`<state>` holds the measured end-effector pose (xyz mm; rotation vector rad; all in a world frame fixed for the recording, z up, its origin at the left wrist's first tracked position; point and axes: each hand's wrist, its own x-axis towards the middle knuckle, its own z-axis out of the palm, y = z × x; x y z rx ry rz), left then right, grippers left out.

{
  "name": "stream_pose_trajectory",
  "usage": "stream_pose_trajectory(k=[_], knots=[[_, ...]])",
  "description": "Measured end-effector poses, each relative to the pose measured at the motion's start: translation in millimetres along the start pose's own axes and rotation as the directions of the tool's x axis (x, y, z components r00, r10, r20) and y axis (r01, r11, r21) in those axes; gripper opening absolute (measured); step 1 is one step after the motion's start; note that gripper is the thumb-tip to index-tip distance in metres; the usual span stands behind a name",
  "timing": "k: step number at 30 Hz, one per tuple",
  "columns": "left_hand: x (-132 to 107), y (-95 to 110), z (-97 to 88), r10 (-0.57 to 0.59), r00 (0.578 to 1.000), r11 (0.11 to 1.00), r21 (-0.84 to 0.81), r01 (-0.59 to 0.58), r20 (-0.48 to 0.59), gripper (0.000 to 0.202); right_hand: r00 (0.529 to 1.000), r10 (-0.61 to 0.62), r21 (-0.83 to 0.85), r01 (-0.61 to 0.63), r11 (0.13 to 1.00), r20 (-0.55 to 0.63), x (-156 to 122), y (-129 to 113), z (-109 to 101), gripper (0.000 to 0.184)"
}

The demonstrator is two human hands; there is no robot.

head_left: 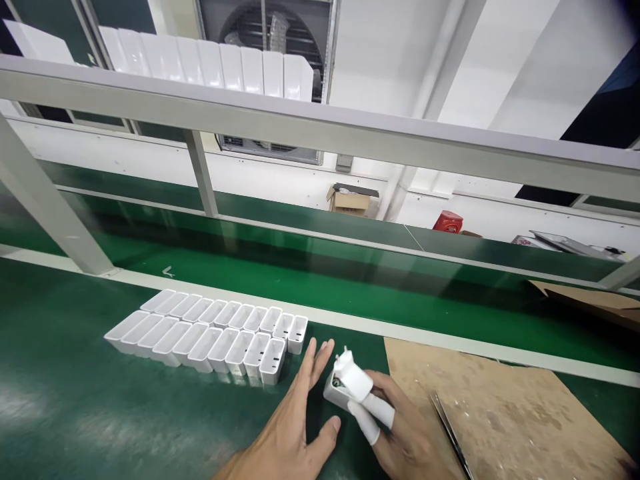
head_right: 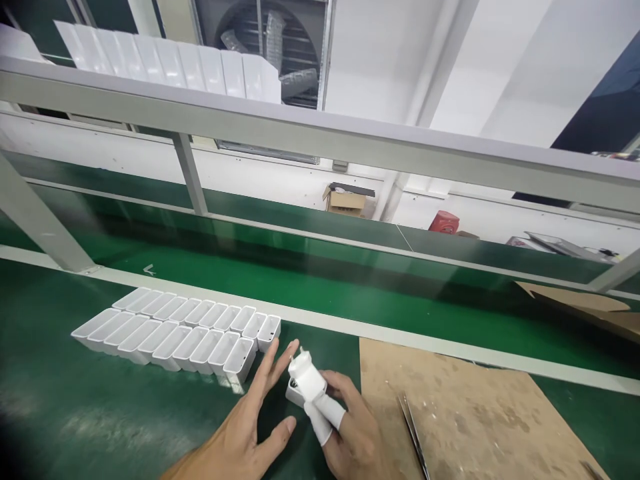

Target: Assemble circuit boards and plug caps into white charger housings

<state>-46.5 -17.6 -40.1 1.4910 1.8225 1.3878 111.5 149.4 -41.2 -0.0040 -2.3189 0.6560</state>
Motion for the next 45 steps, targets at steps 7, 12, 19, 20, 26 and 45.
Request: stream_pose_trajectory(k=[7,12,19,20,26,45], knots=[[-2,-14,7.7,-0.067,0.997,0.998,0.002,0.067,-0.037,0.083,0.996,0.018,0.027,-0.020,0.999,0.084,-6,8,10,0.051],[0,-25,12.5,-0.122,0.986,0.992,-0.027,0.120,-0.118,0.074,0.989,0.085,0.026,-0.089,0.996,0.121,-6,7,10,0.045],[7,-24,8.3,-0.265,0.953,0.963,-0.095,0.253,-0.148,0.052,0.973,0.166,0.019,-0.171,0.985,0.162,1,1,6,0.033],[8,-23,7.6,-0.276,0.950,0.959,-0.102,0.263,-0.144,0.053,0.972,0.152,-0.031,-0.148,0.988,0.178,1,0,7,0.037],[11,-20,5.0,-0.293,0.943,0.954,-0.107,0.279,-0.156,0.057,0.970,0.169,-0.081,-0.157,0.984,0.174,-7,2,11,0.043],[12,-14,3.2,-0.218,0.959,0.976,-0.069,0.209,-0.181,0.049,0.981,0.186,0.060,-0.189,0.980,0.055,-8,6,14,0.032]])
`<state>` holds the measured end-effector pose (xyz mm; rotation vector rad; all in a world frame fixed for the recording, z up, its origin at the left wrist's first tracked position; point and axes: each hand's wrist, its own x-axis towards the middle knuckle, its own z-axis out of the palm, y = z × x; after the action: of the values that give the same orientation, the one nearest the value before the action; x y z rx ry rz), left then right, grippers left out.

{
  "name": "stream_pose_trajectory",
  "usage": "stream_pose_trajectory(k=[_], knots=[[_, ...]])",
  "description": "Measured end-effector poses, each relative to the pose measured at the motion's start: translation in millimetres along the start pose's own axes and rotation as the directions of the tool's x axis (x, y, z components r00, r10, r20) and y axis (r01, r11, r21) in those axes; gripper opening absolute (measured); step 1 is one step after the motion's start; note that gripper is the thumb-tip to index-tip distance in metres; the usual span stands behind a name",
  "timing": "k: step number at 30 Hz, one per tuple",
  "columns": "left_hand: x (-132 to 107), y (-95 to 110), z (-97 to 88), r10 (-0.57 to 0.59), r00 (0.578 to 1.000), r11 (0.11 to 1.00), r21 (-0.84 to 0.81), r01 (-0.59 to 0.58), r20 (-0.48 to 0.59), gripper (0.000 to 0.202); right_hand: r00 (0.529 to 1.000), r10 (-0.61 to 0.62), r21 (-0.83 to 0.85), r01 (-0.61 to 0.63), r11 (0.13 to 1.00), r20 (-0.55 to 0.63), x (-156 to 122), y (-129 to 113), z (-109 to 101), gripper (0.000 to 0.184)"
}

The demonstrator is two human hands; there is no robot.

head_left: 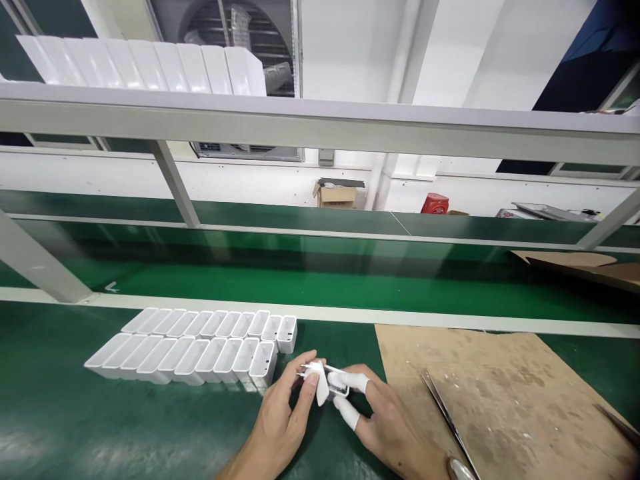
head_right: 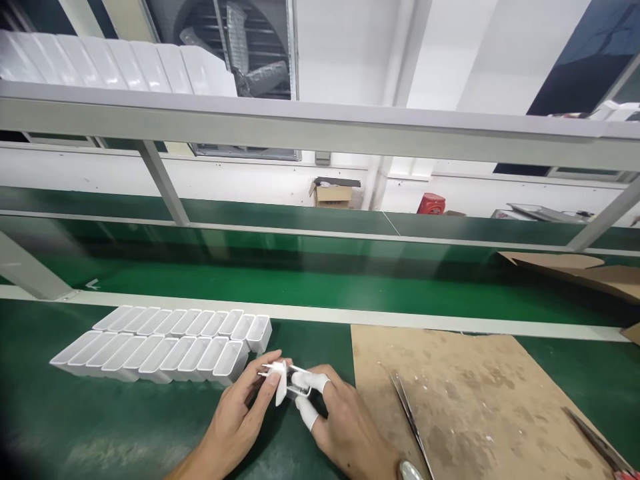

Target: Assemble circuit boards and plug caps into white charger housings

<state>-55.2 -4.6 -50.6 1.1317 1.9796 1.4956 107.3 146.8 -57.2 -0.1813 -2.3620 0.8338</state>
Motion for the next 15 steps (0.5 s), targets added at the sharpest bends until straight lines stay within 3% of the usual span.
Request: stream_pose_trajectory(k=[2,6,8,10,12,13,15], knots=[[0,0,0.1,0.001,1.000,1.000,-0.006,-0.001,0.000,0.049,0.999,0.041,0.002,-0.041,0.999,0.008,0,-1,0,0.035],[1,-3,-0.7,0.008,1.000,1.000,-0.015,-0.008,0.002,0.049,0.996,-0.019,-0.016,0.020,1.000,0.087,3,-6,-3,0.041],[2,-4,-1.0,0.019,1.000,0.999,-0.029,-0.018,0.016,0.049,0.997,0.002,0.048,-0.006,0.999,0.076,5,-8,-3,0.039],[1,-5,-0.3,0.073,0.997,0.996,-0.047,-0.072,0.035,0.060,0.993,0.108,0.206,-0.114,0.972,0.045,8,-8,-2,0.032],[-2,-5,2.3,0.170,0.984,0.985,-0.019,-0.169,0.045,0.085,0.955,0.294,0.484,-0.281,0.829,0.051,11,-8,1,0.029],[-4,-6,4.4,0.223,0.974,0.974,0.020,-0.224,0.034,0.092,0.916,0.390,0.626,-0.358,0.692,0.093,13,-9,2,0.033],[-8,-5,9.3,0.309,0.951,0.945,0.114,-0.306,-0.005,0.087,0.828,0.516,0.809,-0.451,0.378,0.221,15,-13,4,0.047]])
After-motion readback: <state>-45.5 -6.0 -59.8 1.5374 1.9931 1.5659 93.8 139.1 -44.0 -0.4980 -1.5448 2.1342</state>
